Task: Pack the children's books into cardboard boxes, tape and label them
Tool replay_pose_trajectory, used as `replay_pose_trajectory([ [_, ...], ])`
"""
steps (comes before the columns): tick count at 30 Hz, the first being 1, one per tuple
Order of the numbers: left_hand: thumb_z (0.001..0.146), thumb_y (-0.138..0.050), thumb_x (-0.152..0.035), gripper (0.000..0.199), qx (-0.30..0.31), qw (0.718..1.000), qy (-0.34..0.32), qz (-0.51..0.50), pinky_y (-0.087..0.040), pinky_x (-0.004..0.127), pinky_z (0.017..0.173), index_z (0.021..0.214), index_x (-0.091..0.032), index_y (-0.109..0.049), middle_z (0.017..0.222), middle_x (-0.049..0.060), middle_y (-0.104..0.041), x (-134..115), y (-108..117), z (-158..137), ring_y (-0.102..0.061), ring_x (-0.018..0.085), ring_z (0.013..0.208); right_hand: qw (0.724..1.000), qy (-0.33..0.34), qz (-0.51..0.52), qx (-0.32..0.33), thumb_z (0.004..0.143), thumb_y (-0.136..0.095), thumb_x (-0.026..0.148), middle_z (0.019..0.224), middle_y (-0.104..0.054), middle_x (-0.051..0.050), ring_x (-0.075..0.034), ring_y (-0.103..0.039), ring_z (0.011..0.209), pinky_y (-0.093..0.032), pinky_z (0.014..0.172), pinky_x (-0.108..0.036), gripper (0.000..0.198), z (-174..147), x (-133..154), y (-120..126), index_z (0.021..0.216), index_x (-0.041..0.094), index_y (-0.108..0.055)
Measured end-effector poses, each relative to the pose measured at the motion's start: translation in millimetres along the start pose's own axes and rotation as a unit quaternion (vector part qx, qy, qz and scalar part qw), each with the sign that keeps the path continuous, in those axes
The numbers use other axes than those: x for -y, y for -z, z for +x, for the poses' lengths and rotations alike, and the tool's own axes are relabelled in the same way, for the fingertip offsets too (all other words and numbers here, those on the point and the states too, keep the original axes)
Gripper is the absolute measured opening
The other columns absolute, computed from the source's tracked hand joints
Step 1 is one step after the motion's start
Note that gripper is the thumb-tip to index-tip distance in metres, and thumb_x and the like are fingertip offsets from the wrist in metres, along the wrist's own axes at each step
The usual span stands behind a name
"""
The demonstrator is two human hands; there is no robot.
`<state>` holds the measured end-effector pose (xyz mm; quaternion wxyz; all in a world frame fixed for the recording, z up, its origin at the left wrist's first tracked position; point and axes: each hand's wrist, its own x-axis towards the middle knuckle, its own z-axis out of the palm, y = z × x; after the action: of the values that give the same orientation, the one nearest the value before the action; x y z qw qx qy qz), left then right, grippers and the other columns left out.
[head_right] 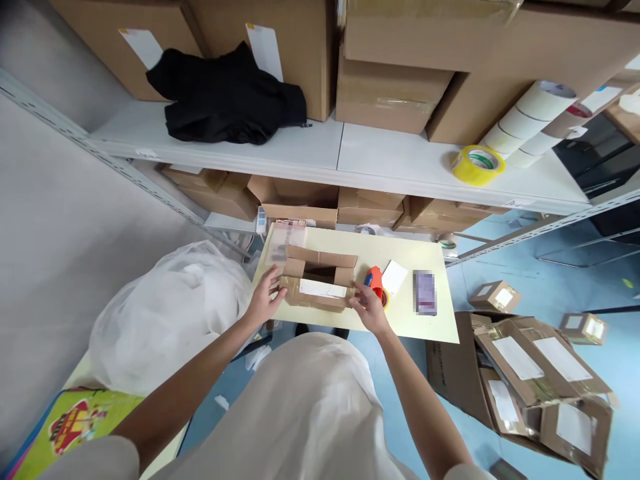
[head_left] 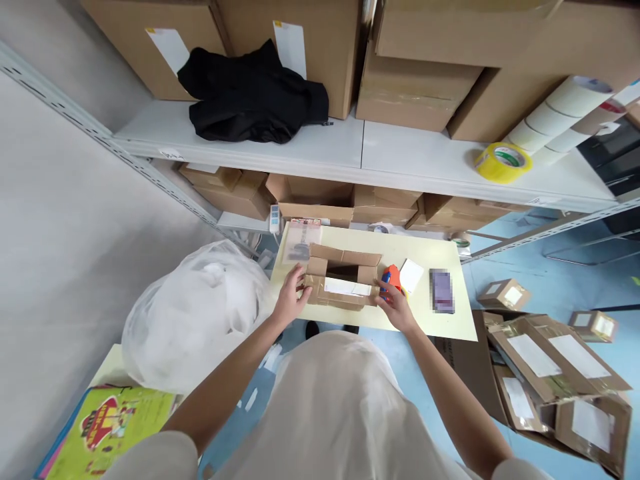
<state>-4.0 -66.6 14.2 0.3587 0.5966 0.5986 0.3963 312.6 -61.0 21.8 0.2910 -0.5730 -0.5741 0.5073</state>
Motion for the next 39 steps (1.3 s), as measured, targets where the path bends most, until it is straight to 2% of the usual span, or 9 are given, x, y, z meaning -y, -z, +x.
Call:
replay_pose_trajectory([
  [4,0.085,-0.051,-0.028,0.058,-0.002,0.999,0.035,-0.028,-0.053,0.037,0.091,0.139,-0.018,-0.034,0.137,0.017,-0.05,7.1,-7.8,3.4,-0.053,0.023,0.122,0.997,-0.035,-0.048,-0.046,0.069,-0.069,0.044,0.142,-0.041,-0.017,-0.026,-0.06,0.107,-0.054,0.083,-0.045,0.101,25.2,14.0,-3.1,0.15,0.024,-0.011],
  [6,0.085,-0.051,-0.028,0.057,-0.001,0.998,0.046,-0.032,-0.053,0.038,0.09,0.139,-0.018,-0.035,0.136,0.017,-0.051,10.2,-9.1,5.3,-0.053,0.024,0.122,0.997,0.0,-0.063,-0.048,0.063,-0.074,0.04,0.153,-0.024,-0.018,-0.03,-0.052,0.12,-0.051,0.087,-0.047,0.117,39.4,28.1,3.3,0.15,0.027,0.003],
  [8,0.085,-0.051,-0.028,0.057,0.001,0.998,0.051,-0.03,-0.053,0.038,0.089,0.139,-0.018,-0.036,0.136,0.017,-0.05,12.3,-9.9,6.1,-0.053,0.024,0.122,0.996,0.041,-0.068,-0.044,0.064,-0.073,0.038,0.155,-0.018,-0.016,-0.031,-0.046,0.127,-0.049,0.092,-0.047,0.117,49.8,42.8,11.1,0.149,0.031,0.007],
  [13,0.086,-0.051,-0.026,0.064,0.003,0.997,0.064,-0.039,-0.051,0.038,0.092,0.145,-0.019,-0.026,0.138,0.018,-0.047,12.7,-14.1,-1.2,-0.051,0.023,0.123,0.994,0.059,-0.089,-0.033,0.079,-0.059,0.04,0.142,-0.043,-0.01,-0.025,-0.052,0.121,-0.048,0.094,-0.044,0.074,50.2,52.3,12.4,0.145,0.029,-0.027],
  [18,0.086,-0.051,-0.026,0.072,0.015,0.998,0.057,-0.038,-0.053,0.036,0.087,0.149,-0.021,-0.014,0.141,0.018,-0.044,7.9,-15.6,-16.7,-0.053,0.023,0.12,0.986,0.08,-0.141,-0.039,0.089,-0.042,0.049,0.142,-0.042,-0.012,-0.026,-0.033,0.137,-0.042,0.102,-0.047,0.043,21.8,25.7,-9.0,0.118,0.021,-0.059],
  [22,0.086,-0.049,-0.024,0.071,0.055,0.998,0.033,-0.008,-0.053,0.032,0.084,0.149,-0.024,-0.017,0.142,0.015,-0.043,4.2,-12.2,-17.0,-0.053,0.021,0.118,0.983,0.069,-0.162,-0.053,0.092,-0.037,0.044,0.142,-0.045,-0.01,-0.023,-0.02,0.143,-0.029,0.111,-0.047,0.043,2.9,12.0,-22.2,0.124,0.022,-0.055],
  [29,0.082,-0.047,-0.018,0.07,0.118,0.988,-0.028,0.093,-0.05,0.034,0.093,0.148,-0.019,-0.024,0.135,0.013,-0.051,9.9,-12.8,-1.9,-0.053,0.021,0.118,0.984,0.025,-0.166,-0.062,0.085,-0.046,0.029,0.137,-0.049,-0.011,-0.023,-0.032,0.139,-0.042,0.102,-0.04,0.044,-1.7,12.2,-22.1,0.128,0.022,-0.054],
  [35,0.078,-0.053,-0.02,0.077,0.107,0.981,-0.047,0.152,-0.042,0.041,0.102,0.149,-0.015,-0.021,0.142,0.017,-0.043,12.5,-17.9,19.5,-0.042,0.027,0.13,0.983,0.024,-0.173,-0.061,0.083,-0.046,0.019,0.138,-0.049,-0.014,-0.022,-0.032,0.139,-0.045,0.097,-0.038,0.047,18.0,19.2,-22.5,0.13,0.019,-0.053],
  [39,0.076,-0.057,-0.022,0.076,0.095,0.982,-0.042,0.159,-0.042,0.041,0.102,0.147,-0.017,-0.028,0.133,0.015,-0.052,9.0,-16.6,32.8,-0.051,0.026,0.122,0.983,0.012,-0.175,-0.051,0.083,-0.047,0.016,0.124,-0.06,-0.013,-0.019,-0.026,0.141,-0.041,0.103,-0.036,0.05,25.8,24.4,-22.2,0.133,0.017,-0.052],
])
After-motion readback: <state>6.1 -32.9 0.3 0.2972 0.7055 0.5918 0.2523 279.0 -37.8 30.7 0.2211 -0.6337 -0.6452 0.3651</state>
